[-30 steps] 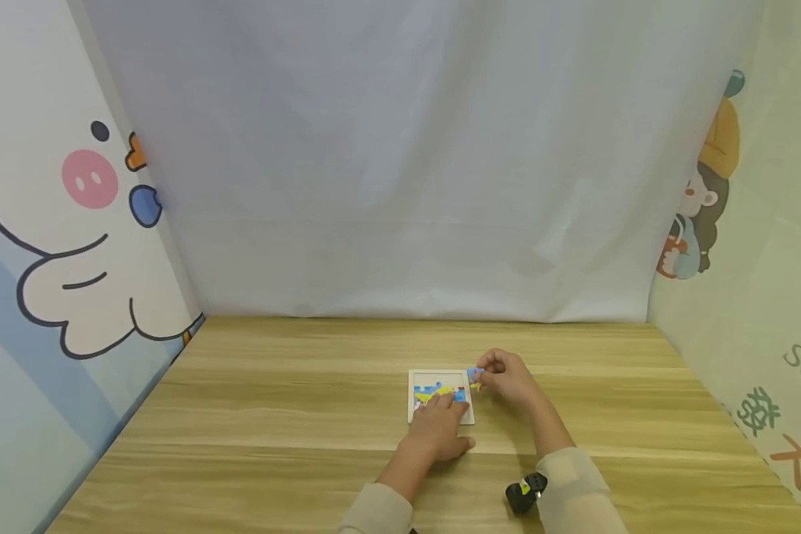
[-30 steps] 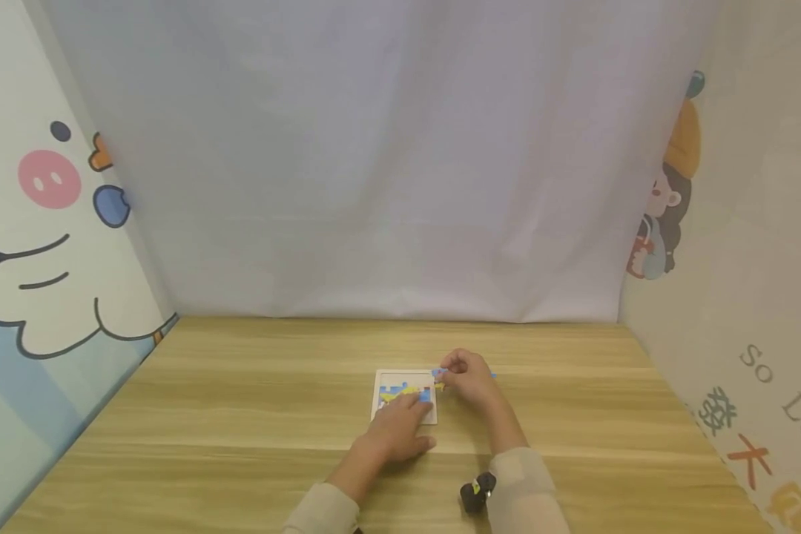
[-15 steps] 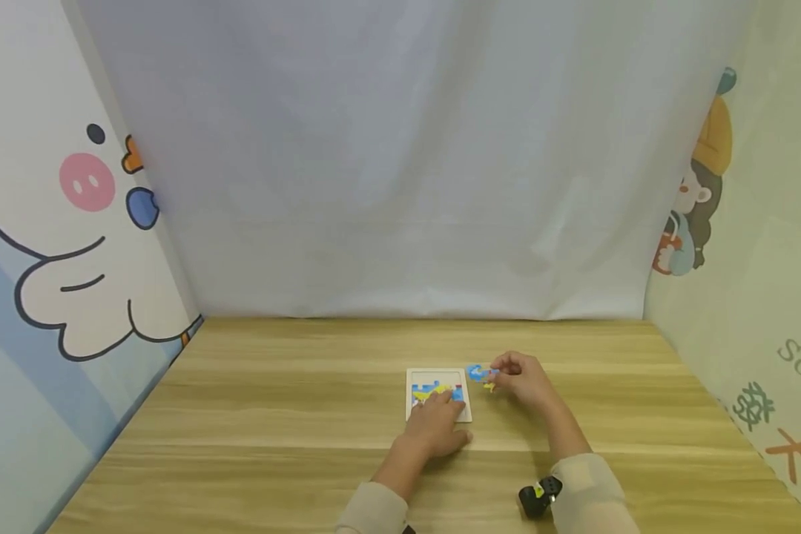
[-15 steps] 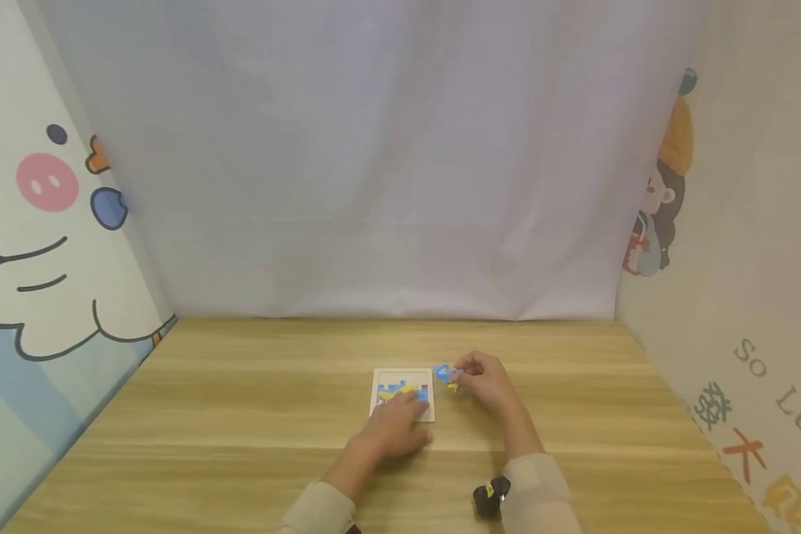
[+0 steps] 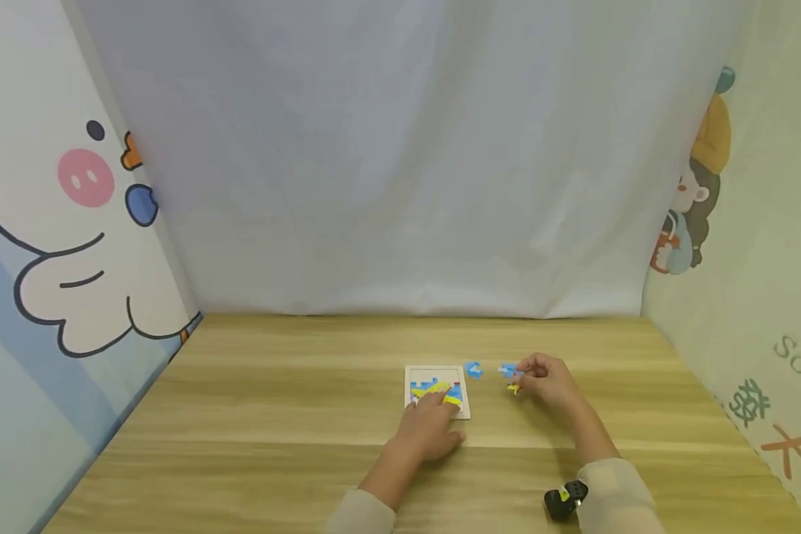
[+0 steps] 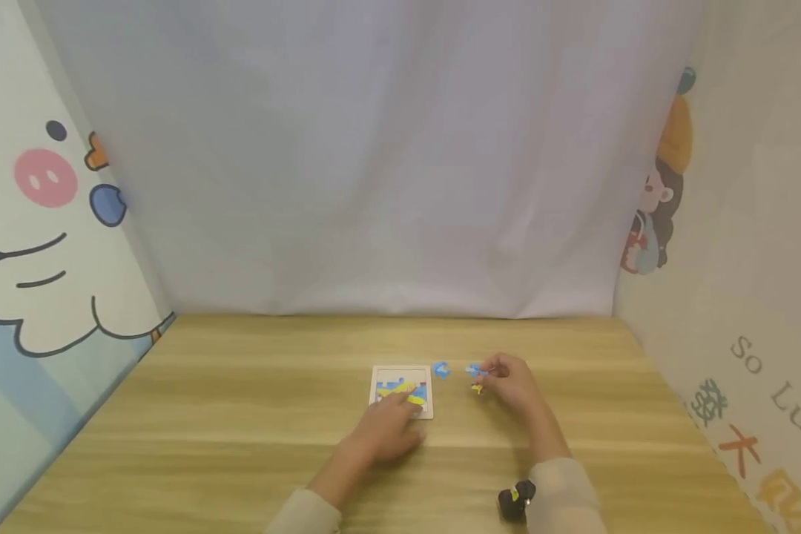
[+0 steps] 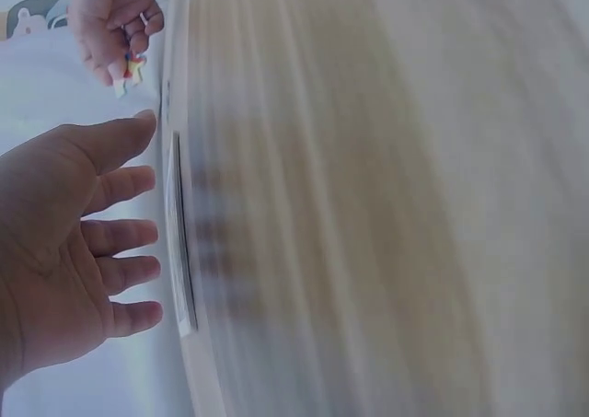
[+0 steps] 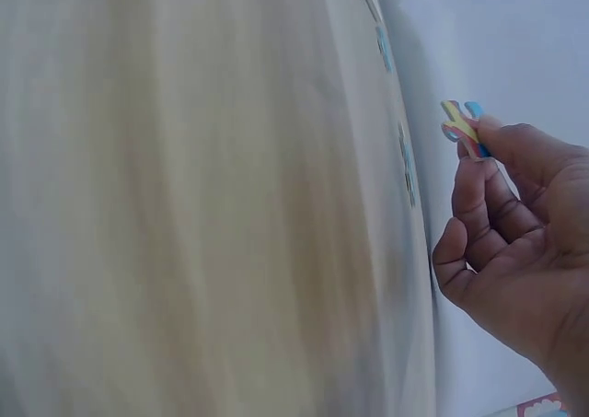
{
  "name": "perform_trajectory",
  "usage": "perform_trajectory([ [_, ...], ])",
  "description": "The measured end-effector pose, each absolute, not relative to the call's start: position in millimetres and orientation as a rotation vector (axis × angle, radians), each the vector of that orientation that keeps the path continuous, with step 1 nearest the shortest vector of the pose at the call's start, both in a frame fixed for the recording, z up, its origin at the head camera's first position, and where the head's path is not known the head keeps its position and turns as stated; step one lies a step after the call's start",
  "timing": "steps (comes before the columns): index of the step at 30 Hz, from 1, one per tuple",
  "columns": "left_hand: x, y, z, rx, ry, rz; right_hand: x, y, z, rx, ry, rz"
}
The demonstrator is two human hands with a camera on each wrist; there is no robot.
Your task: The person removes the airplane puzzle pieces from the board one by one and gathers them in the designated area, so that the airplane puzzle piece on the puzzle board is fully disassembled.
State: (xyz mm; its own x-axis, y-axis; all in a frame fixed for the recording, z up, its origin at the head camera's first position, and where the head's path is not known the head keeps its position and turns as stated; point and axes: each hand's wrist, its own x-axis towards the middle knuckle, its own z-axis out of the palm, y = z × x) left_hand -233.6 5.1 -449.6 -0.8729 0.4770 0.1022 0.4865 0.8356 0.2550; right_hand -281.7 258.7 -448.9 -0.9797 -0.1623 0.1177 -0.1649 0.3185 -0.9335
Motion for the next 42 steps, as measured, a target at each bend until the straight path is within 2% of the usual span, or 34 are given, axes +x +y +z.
perform_trajectory([
  [8,-224,-9,-448,-0.749,-3.002,-0.43,-276,273,-441,0.277,-2.588,1.737],
  [22,-214,-25,-445,-0.738,-3.087,-0.469,-294,302,-441,0.147,-2.628,1.797],
  [27,-215,-28,-443,-0.726,-3.111,-0.501,-302,306,-444,0.119,-2.648,1.79],
  [34,-215,-28,-444,-0.711,-3.168,-0.52,-305,308,-449,-0.098,-2.669,1.667],
  [42,-215,-29,-440,-0.699,-3.2,-0.556,-310,307,-455,-0.139,-2.704,1.607],
])
